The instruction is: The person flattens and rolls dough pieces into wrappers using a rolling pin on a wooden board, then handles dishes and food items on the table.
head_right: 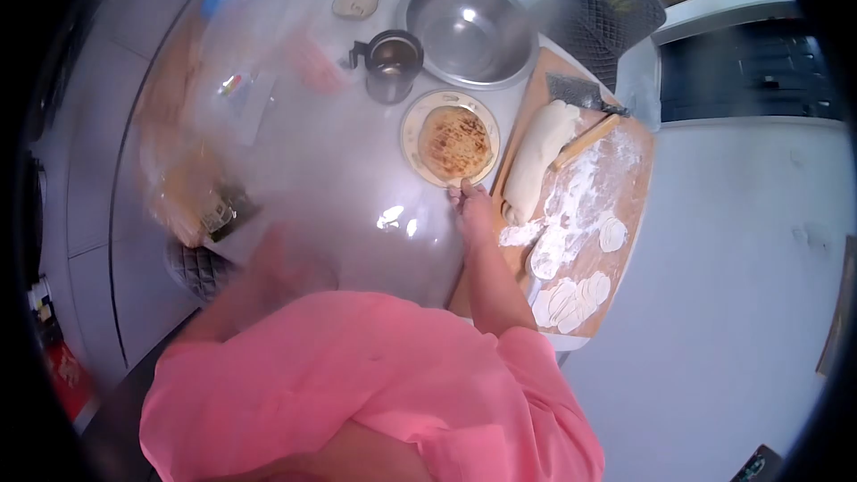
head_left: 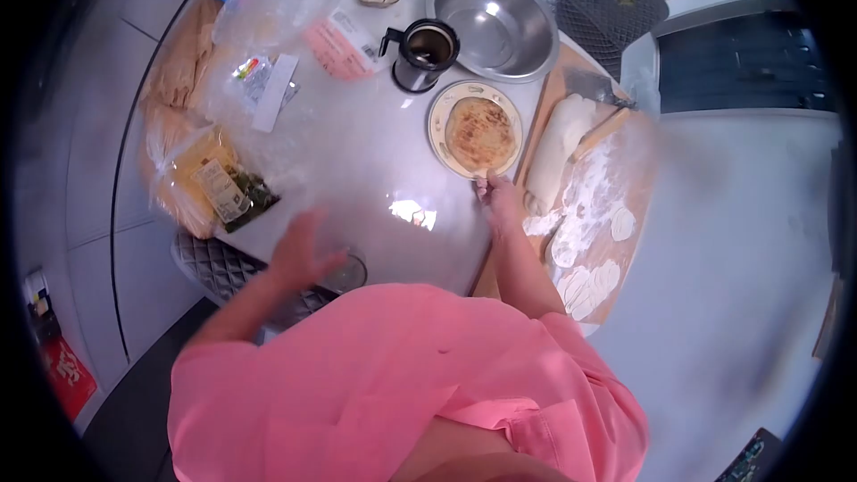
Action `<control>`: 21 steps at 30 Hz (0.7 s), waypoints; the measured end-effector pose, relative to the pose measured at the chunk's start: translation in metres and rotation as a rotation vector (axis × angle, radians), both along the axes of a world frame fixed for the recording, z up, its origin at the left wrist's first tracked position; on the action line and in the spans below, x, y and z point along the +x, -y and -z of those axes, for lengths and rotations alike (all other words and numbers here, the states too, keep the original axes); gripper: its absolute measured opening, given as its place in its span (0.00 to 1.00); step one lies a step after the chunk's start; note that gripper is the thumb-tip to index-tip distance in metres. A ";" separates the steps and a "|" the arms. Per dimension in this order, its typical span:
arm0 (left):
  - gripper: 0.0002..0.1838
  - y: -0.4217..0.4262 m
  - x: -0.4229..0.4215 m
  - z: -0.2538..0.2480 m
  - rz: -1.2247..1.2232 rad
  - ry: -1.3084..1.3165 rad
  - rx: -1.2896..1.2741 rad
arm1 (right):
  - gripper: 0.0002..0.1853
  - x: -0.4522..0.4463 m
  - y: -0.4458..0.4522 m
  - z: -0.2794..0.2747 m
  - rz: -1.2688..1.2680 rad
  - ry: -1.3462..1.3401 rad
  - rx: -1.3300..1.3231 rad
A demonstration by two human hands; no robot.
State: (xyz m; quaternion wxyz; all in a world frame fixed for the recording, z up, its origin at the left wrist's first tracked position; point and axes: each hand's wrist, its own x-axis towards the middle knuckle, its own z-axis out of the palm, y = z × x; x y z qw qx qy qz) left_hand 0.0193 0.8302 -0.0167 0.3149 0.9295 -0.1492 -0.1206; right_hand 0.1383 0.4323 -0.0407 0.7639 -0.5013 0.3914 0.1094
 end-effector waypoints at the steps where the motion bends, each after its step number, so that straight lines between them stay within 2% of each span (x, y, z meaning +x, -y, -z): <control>1: 0.45 0.014 -0.013 -0.027 0.007 -0.063 -0.046 | 0.06 0.005 -0.002 0.004 0.043 0.013 0.002; 2: 0.47 0.025 -0.015 -0.063 -0.028 -0.191 -0.101 | 0.08 0.013 -0.002 0.011 0.084 0.032 0.005; 3: 0.47 0.027 -0.025 -0.062 -0.040 -0.190 -0.097 | 0.08 0.015 0.009 0.034 -0.038 0.052 -0.091; 5: 0.48 0.030 -0.040 -0.041 -0.041 -0.117 -0.116 | 0.11 0.018 -0.007 0.023 0.204 0.000 0.068; 8: 0.49 0.028 -0.062 0.014 0.009 -0.044 0.008 | 0.12 0.012 -0.007 0.044 0.091 0.124 0.067; 10: 0.49 0.029 -0.070 0.023 0.007 0.068 0.079 | 0.11 0.010 -0.021 0.008 0.092 -0.013 0.100; 12: 0.49 0.033 -0.069 0.024 0.002 0.168 0.150 | 0.10 0.004 -0.010 0.009 -0.255 0.065 0.104; 16: 0.49 0.041 -0.066 0.007 -0.053 0.064 0.111 | 0.10 -0.008 -0.024 -0.019 -0.148 0.020 0.105; 18: 0.49 0.048 -0.066 0.001 -0.089 -0.008 0.119 | 0.20 -0.011 -0.026 -0.037 -0.155 0.047 -0.094; 19: 0.49 0.050 -0.068 -0.001 -0.133 -0.031 0.139 | 0.20 -0.013 -0.025 -0.045 -0.164 0.050 -0.090; 21: 0.49 0.053 -0.078 -0.002 -0.169 -0.054 0.170 | 0.34 -0.018 -0.026 -0.065 -0.070 0.244 -0.169</control>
